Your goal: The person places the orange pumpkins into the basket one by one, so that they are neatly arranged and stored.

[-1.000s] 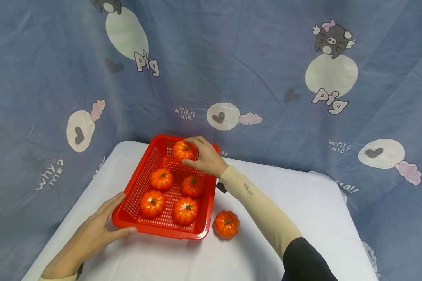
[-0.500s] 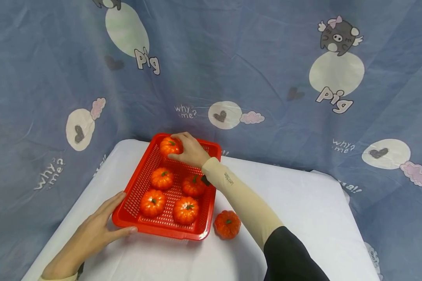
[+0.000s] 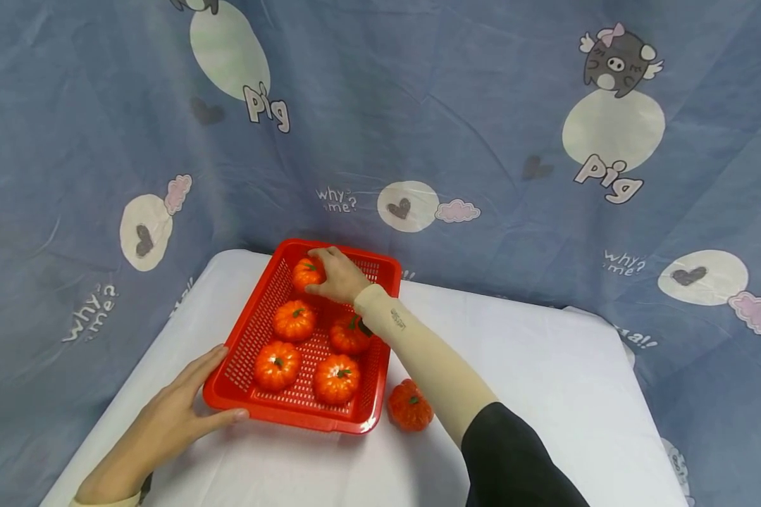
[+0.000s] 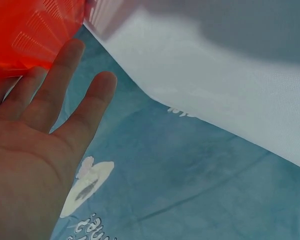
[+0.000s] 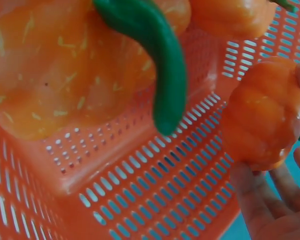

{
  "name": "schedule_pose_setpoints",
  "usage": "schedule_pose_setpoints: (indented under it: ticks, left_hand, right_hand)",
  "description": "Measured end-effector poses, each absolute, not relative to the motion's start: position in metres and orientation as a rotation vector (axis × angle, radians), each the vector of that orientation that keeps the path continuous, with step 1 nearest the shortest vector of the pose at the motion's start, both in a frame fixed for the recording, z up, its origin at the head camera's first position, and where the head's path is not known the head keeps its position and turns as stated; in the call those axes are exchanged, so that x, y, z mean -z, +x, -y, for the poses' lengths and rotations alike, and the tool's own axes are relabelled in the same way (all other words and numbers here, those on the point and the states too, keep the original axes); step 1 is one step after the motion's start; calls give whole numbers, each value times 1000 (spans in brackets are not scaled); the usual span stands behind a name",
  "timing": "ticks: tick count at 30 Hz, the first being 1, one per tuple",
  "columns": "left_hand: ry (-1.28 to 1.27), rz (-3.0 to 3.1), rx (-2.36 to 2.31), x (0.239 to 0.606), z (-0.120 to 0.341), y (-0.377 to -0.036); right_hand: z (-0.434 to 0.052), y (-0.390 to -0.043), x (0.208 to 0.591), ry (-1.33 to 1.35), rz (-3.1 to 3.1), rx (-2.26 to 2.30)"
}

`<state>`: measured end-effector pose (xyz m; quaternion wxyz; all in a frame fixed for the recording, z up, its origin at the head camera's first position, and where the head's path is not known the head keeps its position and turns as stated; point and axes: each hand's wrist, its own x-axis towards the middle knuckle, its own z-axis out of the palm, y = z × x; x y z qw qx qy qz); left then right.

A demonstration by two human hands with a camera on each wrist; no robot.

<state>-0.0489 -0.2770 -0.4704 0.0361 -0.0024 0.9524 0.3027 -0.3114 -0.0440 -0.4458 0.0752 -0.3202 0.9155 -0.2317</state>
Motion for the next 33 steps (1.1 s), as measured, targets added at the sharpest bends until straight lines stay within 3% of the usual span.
schedule_pose_setpoints:
  ticks: [33]
  left_hand:
    - [-9, -2933, -892, 470, 276, -49]
  right_hand:
    - [56, -315, 473, -913, -2631, 501]
